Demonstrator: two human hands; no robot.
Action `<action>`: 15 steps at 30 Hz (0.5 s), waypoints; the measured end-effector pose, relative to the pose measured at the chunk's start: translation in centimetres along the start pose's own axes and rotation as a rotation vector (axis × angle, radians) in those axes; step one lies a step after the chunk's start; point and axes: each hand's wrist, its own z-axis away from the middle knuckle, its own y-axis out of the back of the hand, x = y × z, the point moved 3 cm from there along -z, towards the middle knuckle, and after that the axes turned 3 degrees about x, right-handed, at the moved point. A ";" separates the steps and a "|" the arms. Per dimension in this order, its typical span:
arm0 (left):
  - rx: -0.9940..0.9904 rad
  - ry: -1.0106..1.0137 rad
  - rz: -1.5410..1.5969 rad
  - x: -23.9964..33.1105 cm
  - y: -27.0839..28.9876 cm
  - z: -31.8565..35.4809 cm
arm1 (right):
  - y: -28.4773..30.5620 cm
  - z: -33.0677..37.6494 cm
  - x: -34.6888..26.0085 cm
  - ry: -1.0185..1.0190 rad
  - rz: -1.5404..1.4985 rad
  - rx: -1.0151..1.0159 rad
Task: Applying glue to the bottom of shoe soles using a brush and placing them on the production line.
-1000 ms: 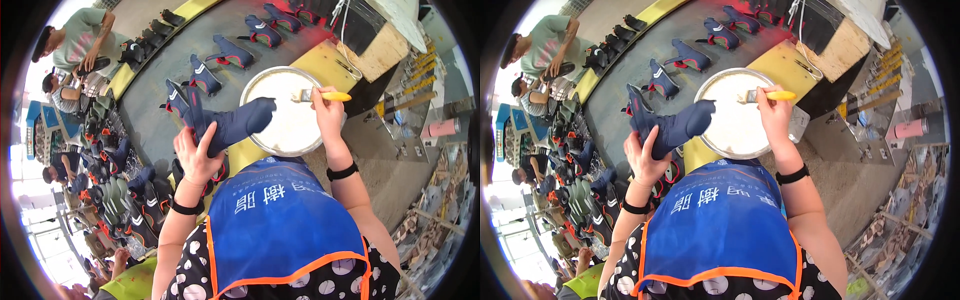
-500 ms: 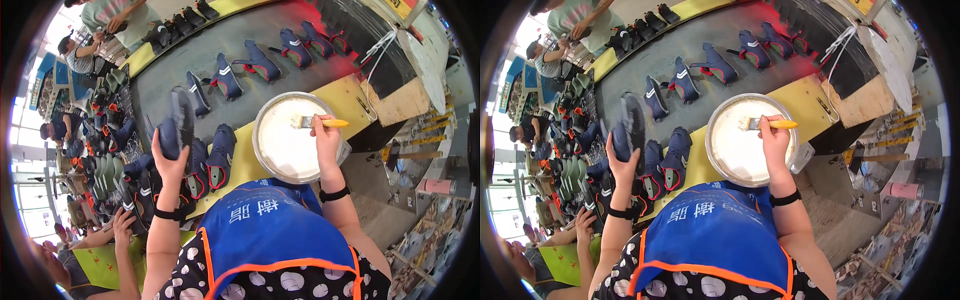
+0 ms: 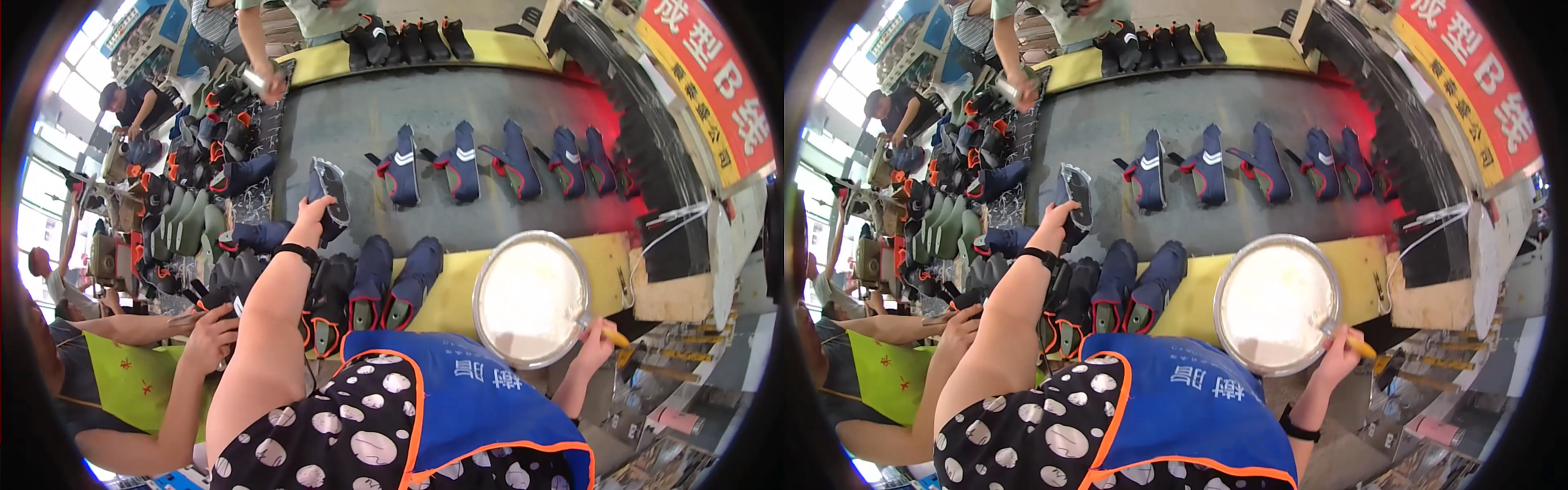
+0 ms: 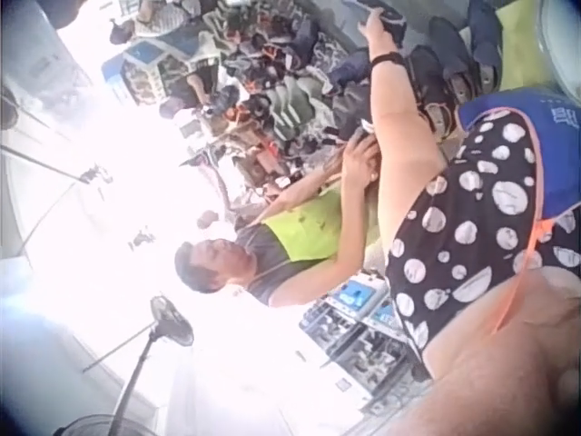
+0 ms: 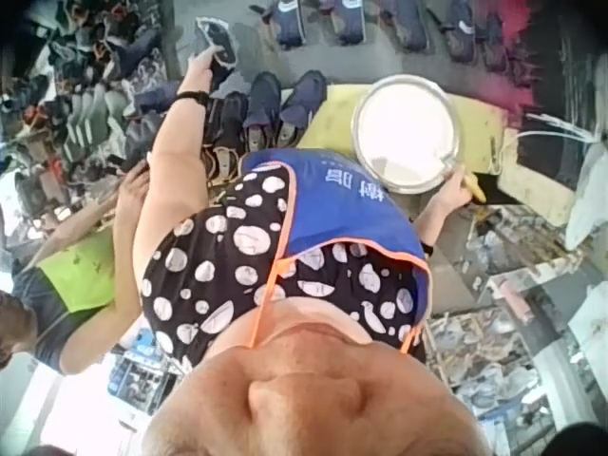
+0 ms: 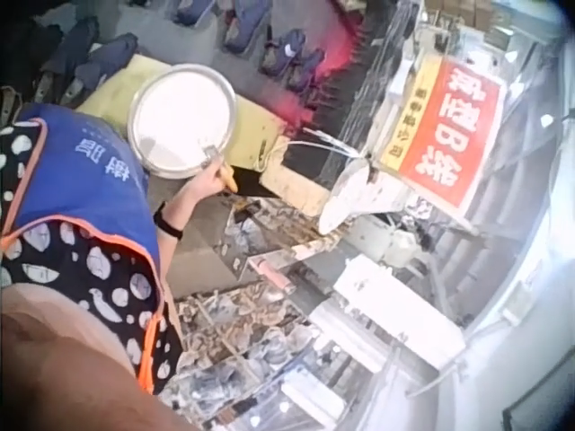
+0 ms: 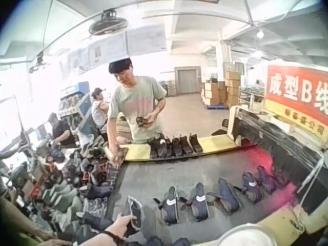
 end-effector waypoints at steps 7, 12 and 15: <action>0.121 -0.379 -0.426 -3.0 -2.6 -9.8 | -0.5 3.0 -3.1 0.050 0.141 0.053; -0.009 -0.298 -0.747 -5.0 -4.7 -12.3 | -1.2 4.4 -3.9 0.044 0.164 0.106; -0.001 -0.272 -0.861 -3.6 -5.2 -11.9 | -2.0 5.0 -4.6 0.095 0.123 0.032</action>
